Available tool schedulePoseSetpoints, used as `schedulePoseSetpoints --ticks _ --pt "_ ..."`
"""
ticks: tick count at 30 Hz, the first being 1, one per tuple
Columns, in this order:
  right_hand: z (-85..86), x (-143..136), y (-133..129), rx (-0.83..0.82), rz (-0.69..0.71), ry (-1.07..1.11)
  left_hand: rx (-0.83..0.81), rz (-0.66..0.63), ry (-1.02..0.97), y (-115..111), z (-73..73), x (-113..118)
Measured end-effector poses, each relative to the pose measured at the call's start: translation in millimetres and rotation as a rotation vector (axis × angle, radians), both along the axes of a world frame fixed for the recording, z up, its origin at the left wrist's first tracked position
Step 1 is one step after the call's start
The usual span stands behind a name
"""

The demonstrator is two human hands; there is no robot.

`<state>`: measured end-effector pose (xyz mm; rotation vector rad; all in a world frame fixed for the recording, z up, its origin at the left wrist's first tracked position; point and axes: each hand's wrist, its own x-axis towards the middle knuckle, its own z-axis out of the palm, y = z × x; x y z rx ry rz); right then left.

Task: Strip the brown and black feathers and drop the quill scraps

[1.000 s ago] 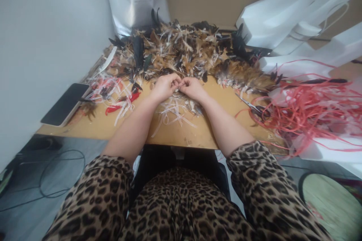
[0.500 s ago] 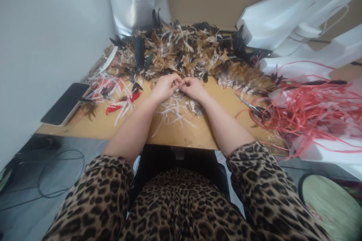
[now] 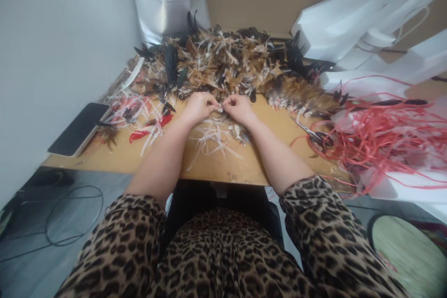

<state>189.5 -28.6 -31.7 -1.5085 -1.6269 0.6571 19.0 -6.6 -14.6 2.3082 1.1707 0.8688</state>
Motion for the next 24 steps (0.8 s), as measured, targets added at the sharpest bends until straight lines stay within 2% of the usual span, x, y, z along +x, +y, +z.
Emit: schedulePoseSetpoints --ticks 8,24 --pt "1.6 0.0 -1.5 0.012 -0.036 0.002 -0.100 0.008 0.074 -1.9 7.1 -4.1" --pt "3.9 4.3 -2.9 0.014 -0.089 -0.028 -0.140 -0.040 0.133 -1.6 10.8 -7.3"
